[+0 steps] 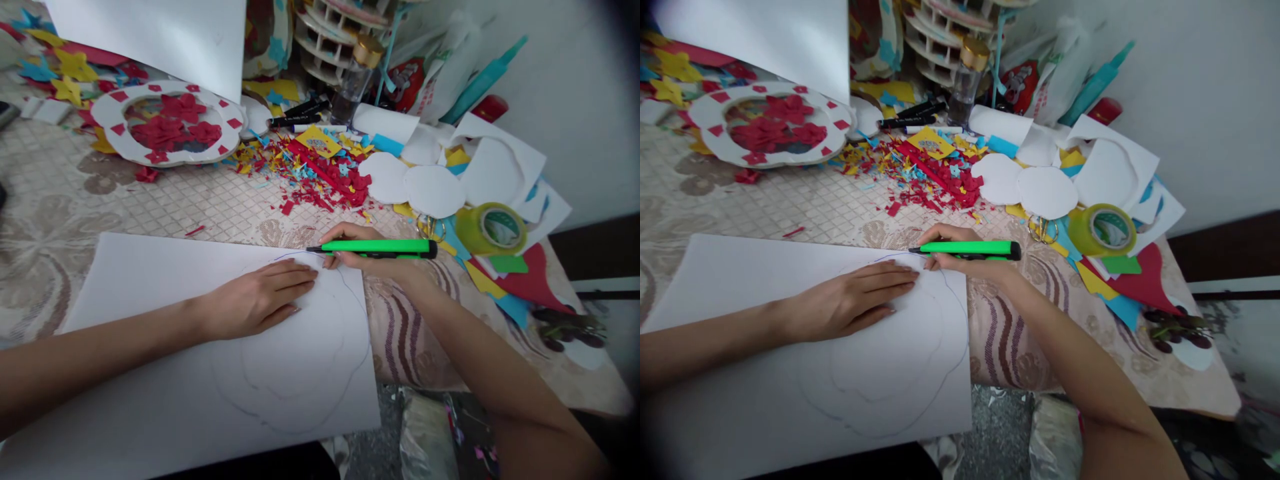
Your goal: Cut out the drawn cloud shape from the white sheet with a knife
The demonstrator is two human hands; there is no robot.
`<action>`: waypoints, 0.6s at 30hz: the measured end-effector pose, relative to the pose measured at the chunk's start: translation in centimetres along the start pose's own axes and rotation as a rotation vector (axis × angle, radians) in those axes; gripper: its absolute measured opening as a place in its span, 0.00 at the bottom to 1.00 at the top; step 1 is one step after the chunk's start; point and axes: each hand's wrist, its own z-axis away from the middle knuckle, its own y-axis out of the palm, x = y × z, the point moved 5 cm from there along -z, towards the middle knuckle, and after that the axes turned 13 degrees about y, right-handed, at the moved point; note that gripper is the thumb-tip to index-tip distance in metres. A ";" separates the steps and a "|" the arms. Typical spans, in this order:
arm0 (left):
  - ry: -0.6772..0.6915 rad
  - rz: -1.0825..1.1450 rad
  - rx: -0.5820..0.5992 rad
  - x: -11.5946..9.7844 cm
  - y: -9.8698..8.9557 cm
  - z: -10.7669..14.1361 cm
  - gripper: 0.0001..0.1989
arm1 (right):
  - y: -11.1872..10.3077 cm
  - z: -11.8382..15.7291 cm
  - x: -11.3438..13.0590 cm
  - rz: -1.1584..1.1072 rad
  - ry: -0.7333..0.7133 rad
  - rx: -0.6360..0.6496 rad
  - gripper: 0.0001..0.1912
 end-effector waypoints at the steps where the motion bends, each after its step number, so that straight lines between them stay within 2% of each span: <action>1: -0.005 0.008 0.002 0.0 0.0 0.0 0.19 | 0.1 0.1 0.1 -0.001 -0.001 0.000 0.17; 18: -0.028 0.012 0.011 0.1 0.1 0.3 0.20 | 0.0 1.4 0.6 0.048 0.035 -0.066 0.18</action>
